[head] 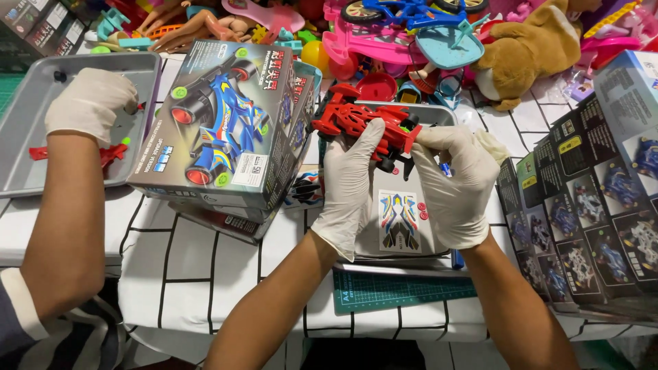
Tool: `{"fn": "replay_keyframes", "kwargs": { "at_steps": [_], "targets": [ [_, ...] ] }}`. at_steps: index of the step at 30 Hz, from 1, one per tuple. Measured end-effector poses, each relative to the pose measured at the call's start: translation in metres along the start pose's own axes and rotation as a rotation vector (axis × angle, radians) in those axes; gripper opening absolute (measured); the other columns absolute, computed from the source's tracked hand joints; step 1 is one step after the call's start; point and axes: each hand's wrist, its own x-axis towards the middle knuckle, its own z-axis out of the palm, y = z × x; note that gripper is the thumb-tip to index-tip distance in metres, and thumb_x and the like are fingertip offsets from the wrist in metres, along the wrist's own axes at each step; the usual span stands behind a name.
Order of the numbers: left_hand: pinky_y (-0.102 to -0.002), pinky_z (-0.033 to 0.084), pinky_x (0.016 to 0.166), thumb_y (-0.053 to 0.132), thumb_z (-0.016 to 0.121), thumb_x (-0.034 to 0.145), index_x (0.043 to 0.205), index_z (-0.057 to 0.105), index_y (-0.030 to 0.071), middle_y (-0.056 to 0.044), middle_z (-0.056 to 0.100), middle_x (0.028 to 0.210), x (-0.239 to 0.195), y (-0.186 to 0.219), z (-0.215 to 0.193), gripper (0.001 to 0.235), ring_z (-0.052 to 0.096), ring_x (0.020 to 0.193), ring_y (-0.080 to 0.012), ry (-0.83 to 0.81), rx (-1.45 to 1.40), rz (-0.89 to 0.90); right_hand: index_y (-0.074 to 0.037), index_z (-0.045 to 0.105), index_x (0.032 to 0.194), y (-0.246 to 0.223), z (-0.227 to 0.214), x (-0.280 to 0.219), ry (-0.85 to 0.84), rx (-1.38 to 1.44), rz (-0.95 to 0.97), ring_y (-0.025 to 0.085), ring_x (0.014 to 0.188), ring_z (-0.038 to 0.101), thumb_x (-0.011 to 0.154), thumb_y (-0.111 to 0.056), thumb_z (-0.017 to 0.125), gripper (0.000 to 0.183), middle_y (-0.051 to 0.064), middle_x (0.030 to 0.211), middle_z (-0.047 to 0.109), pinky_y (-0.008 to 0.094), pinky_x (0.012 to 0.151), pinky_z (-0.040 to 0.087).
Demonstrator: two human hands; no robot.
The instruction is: The person assembles a red and black toy car chassis on a metal tray. They attach various plastic components, including the body shell and wheels, using their gloved hands. The workspace is cluttered with other toys and packaging.
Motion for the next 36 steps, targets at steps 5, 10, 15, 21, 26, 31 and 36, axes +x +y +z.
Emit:
{"fn": "replay_keyframes", "kwargs": {
  "at_steps": [5,10,15,21,26,31,36],
  "targets": [
    [-0.027,0.055,0.066,0.018,0.088,0.071,0.119,0.063,0.003,-0.006,0.066,0.088,0.014,-0.001,-0.005,0.056,0.059,0.073,-0.0107,0.029,0.056,0.007,-0.009,0.077,0.099,-0.010,0.001,0.003,-0.035,0.043,0.033,0.014,0.070,0.057,0.093,0.006,0.085,0.018,0.001,0.081,0.068,0.028,0.082,0.041],
    [-0.029,0.055,0.072,0.025,0.090,0.068,0.123,0.064,0.003,-0.009,0.068,0.094,0.009,-0.001,-0.004,0.065,0.058,0.080,-0.0132,0.033,0.164,-0.010,-0.010,0.077,0.096,-0.002,0.006,-0.002,-0.012,0.051,0.080,0.011,0.070,0.055,0.093,0.007,0.087,0.019,0.002,0.082,0.069,0.026,0.079,0.042],
    [-0.036,0.056,0.080,0.026,0.090,0.066,0.128,0.061,0.004,-0.011,0.065,0.102,0.016,-0.014,-0.009,0.072,0.058,0.091,-0.0138,0.026,0.159,0.018,-0.003,0.075,0.102,0.008,0.009,-0.010,-0.005,0.173,0.192,0.012,0.077,0.055,0.093,0.010,0.084,0.018,0.009,0.091,0.071,0.029,0.078,0.049],
    [-0.039,0.054,0.088,0.028,0.090,0.067,0.137,0.057,0.007,-0.012,0.065,0.108,0.024,-0.031,-0.016,0.080,0.059,0.096,-0.0169,-0.010,0.136,0.014,-0.004,0.074,0.098,0.003,0.013,-0.006,-0.040,0.163,0.205,0.012,0.075,0.050,0.093,0.011,0.083,0.018,0.009,0.091,0.068,0.028,0.070,0.047],
    [-0.041,0.053,0.089,0.028,0.090,0.067,0.138,0.055,0.007,-0.013,0.065,0.111,0.023,-0.030,-0.015,0.082,0.059,0.100,-0.0171,-0.026,0.151,0.033,-0.001,0.073,0.098,0.019,0.006,-0.005,-0.070,0.126,0.139,0.017,0.082,0.052,0.096,0.008,0.084,0.014,0.013,0.098,0.061,0.031,0.072,0.046],
    [-0.043,0.053,0.091,0.030,0.091,0.065,0.134,0.057,0.005,-0.015,0.066,0.109,0.026,-0.030,-0.016,0.080,0.060,0.101,-0.0179,-0.028,0.189,0.012,-0.003,0.074,0.098,0.030,0.003,-0.006,-0.097,0.169,0.219,0.012,0.082,0.049,0.097,0.005,0.083,0.012,0.009,0.098,0.059,0.028,0.074,0.045],
    [-0.043,0.054,0.086,0.030,0.090,0.064,0.131,0.058,0.003,-0.018,0.067,0.107,0.024,-0.025,-0.012,0.079,0.061,0.095,-0.0191,-0.030,0.189,0.005,-0.004,0.072,0.106,0.021,0.003,-0.004,-0.100,0.183,0.209,0.013,0.088,0.052,0.099,0.003,0.083,0.014,0.007,0.098,0.053,0.028,0.078,0.044]
  ]
}}
